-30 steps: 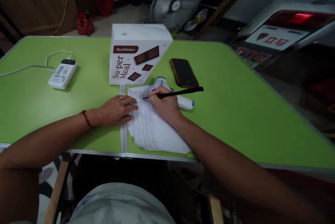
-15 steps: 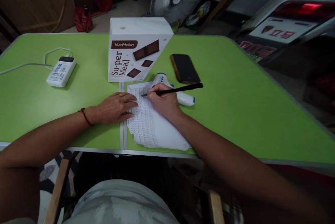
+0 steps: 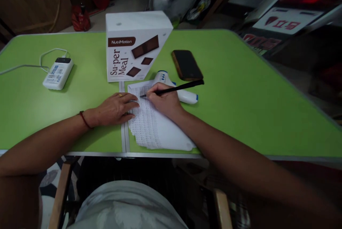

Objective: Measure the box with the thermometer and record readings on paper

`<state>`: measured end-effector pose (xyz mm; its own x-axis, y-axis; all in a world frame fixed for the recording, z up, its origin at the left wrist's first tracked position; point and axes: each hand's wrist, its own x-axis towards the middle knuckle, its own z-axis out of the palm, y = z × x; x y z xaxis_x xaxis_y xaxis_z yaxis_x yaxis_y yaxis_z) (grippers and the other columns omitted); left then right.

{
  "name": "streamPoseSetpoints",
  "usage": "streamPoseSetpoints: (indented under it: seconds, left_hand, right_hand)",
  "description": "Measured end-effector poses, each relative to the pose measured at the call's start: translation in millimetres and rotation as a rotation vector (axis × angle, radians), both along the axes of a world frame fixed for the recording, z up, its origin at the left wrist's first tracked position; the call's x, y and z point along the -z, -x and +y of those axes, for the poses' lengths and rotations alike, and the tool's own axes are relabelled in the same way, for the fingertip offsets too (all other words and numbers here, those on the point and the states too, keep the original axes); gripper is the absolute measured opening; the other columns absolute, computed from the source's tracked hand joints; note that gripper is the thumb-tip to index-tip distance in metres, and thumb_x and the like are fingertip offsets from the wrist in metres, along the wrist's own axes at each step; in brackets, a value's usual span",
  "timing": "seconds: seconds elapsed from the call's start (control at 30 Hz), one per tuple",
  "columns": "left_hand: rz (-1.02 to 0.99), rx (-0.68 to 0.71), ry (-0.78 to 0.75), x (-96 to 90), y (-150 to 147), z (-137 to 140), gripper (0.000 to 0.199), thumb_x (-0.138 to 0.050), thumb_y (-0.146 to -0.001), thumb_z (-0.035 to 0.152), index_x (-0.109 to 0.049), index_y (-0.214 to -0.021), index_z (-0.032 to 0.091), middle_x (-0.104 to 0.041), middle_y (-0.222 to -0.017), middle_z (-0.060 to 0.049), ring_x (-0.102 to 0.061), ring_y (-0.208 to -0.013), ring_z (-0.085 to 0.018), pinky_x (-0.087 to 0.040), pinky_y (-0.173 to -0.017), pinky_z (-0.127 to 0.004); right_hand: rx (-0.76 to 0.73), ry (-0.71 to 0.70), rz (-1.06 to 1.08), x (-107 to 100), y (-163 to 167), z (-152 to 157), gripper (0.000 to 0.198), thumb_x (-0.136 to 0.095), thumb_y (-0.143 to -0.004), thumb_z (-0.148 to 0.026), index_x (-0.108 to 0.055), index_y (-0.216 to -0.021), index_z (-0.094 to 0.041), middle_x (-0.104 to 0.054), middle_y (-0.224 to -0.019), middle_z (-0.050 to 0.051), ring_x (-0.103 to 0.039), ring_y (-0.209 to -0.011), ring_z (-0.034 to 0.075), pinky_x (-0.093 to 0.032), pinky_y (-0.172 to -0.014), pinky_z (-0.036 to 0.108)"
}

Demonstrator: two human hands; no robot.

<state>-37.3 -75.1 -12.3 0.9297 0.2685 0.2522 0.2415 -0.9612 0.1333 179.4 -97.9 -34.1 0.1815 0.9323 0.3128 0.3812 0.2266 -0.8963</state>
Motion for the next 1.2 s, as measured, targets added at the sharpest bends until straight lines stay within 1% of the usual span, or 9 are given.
streamPoseSetpoints:
  seconds: [0.23, 0.43, 0.6, 0.87, 1.03, 1.2]
  left_hand:
    - [0.009, -0.008, 0.01, -1.1, -0.7, -1.0, 0.036, -0.051, -0.1, 0.036, -0.06, -0.124, 0.011, -0.062, -0.13, -0.017, -0.06, -0.115, -0.029, -0.049, -0.102, -0.044]
    - [0.014, -0.007, 0.026, -1.6, 0.2, -1.8, 0.035, -0.05, -0.1, 0.036, -0.06, -0.124, 0.012, -0.062, -0.131, -0.018, -0.061, -0.116, -0.029, -0.049, -0.101, -0.044]
    - [-0.001, -0.009, 0.031, -1.6, 1.1, -2.1, 0.034, -0.051, -0.099, 0.032, -0.06, -0.124, 0.011, -0.062, -0.131, -0.018, -0.062, -0.115, -0.029, -0.049, -0.101, -0.045]
    - [-0.001, -0.019, 0.04, 0.7, 2.9, -3.7, 0.032, -0.054, -0.099, 0.033, -0.061, -0.122, 0.012, -0.063, -0.13, -0.018, -0.062, -0.117, -0.028, -0.05, -0.099, -0.045]
    - [-0.002, -0.015, 0.016, 2.1, 3.4, -4.3, 0.032, -0.051, -0.1, 0.035, -0.062, -0.12, 0.012, -0.064, -0.13, -0.017, -0.062, -0.115, -0.028, -0.05, -0.099, -0.045]
    - [0.009, -0.028, -0.003, 1.8, 4.2, -4.7, 0.033, -0.054, -0.098, 0.035, -0.062, -0.12, 0.012, -0.064, -0.129, -0.016, -0.062, -0.114, -0.029, -0.05, -0.098, -0.044]
  right_hand:
    - [-0.007, -0.02, 0.005, -0.5, 1.0, -0.9, 0.01, -0.057, -0.062, -0.017, -0.053, -0.056, -0.023, -0.052, -0.053, -0.005, -0.048, -0.053, 0.011, -0.041, -0.053, 0.027]
    - [0.014, 0.001, 0.035, -1.3, 1.3, -0.9, 0.009, -0.056, -0.061, -0.018, -0.053, -0.055, -0.023, -0.05, -0.051, -0.005, -0.044, -0.052, 0.012, -0.041, -0.053, 0.027]
    - [0.018, 0.013, 0.017, 1.1, 0.7, -0.4, 0.008, -0.058, -0.061, -0.021, -0.053, -0.055, -0.023, -0.052, -0.051, -0.005, -0.045, -0.053, 0.012, -0.039, -0.052, 0.027]
    - [0.022, 0.016, 0.002, 7.4, -4.0, -0.8, 0.008, -0.058, -0.064, -0.026, -0.054, -0.056, -0.023, -0.052, -0.051, -0.004, -0.046, -0.053, 0.013, -0.041, -0.053, 0.028]
    - [0.018, -0.014, -0.023, 10.6, -2.7, -0.4, 0.009, -0.057, -0.064, -0.03, -0.053, -0.057, -0.024, -0.053, -0.052, -0.004, -0.047, -0.052, 0.014, -0.04, -0.052, 0.028]
    - [-0.004, -0.03, -0.03, 10.1, -2.0, 0.0, 0.012, -0.058, -0.062, -0.031, -0.052, -0.054, -0.024, -0.051, -0.05, -0.004, -0.046, -0.051, 0.014, -0.04, -0.051, 0.028]
